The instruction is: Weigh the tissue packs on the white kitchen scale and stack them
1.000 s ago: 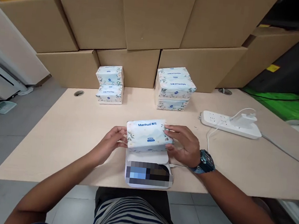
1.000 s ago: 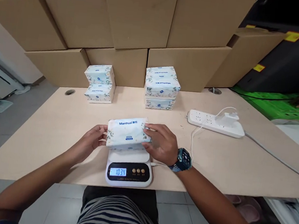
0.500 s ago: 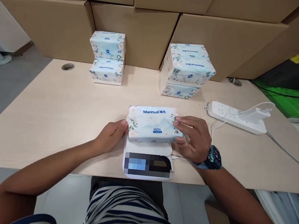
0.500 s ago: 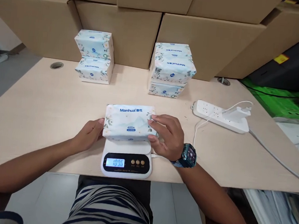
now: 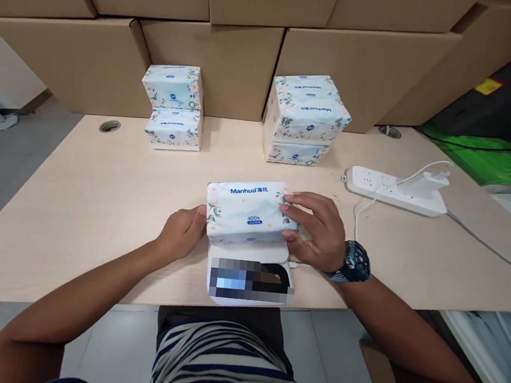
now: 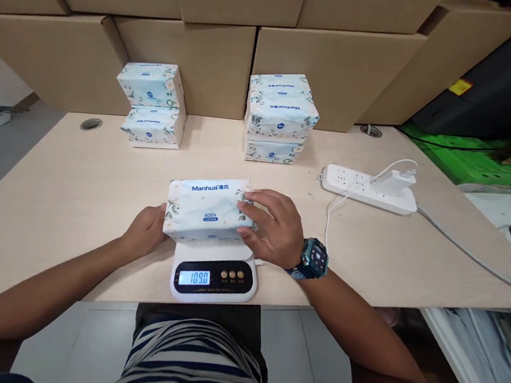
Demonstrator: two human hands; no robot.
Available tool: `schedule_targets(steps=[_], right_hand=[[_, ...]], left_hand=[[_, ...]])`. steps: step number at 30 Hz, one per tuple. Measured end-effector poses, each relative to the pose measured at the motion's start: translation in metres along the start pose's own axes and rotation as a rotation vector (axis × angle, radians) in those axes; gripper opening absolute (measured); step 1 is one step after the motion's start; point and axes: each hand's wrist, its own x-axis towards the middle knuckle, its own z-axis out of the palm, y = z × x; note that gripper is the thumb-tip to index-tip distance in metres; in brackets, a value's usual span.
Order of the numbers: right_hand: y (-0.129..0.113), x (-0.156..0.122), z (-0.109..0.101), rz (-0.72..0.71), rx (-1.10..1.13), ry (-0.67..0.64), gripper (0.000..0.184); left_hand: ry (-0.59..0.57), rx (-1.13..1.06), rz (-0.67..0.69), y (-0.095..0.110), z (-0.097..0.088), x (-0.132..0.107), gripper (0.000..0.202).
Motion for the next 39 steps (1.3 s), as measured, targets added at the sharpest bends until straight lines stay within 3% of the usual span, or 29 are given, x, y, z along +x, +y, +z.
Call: schedule_targets(steps=[10, 12, 17, 22, 25, 34, 39], right_hand=[[-0.002, 0.000, -0.002, 0.070, 0.117, 0.016, 0.050], [-0.003, -0.001, -0.002, 0.209, 0.192, 0.016, 0.055], [0.009, -0.015, 0.007, 0.757, 0.526, -0.016, 0.068], [0.027, -0.029, 0.016, 1.024, 0.688, -0.032, 0.071], [0.028, -0.033, 0.018, 1.076, 0.710, -0.057, 0.072], [0.038, -0.054, 0.029, 1.001, 0.660, -0.091, 0.066], [0.047, -0.059, 0.025, 1.046, 0.660, -0.077, 0.066]], left_hand=[[0.000, -0.026, 0.010, -0.002, 0.001, 0.001, 0.075], [0.004, -0.060, -0.007, -0.002, 0.000, 0.001, 0.078], [0.066, -0.142, -0.038, -0.008, 0.001, 0.003, 0.079], [0.328, -0.427, 0.096, -0.018, 0.012, 0.009, 0.071], [0.421, -0.509, 0.137, -0.022, 0.016, 0.012, 0.076], [0.447, -0.559, 0.070, -0.021, 0.018, 0.016, 0.084], [0.458, -0.569, 0.077, -0.020, 0.019, 0.016, 0.085]])
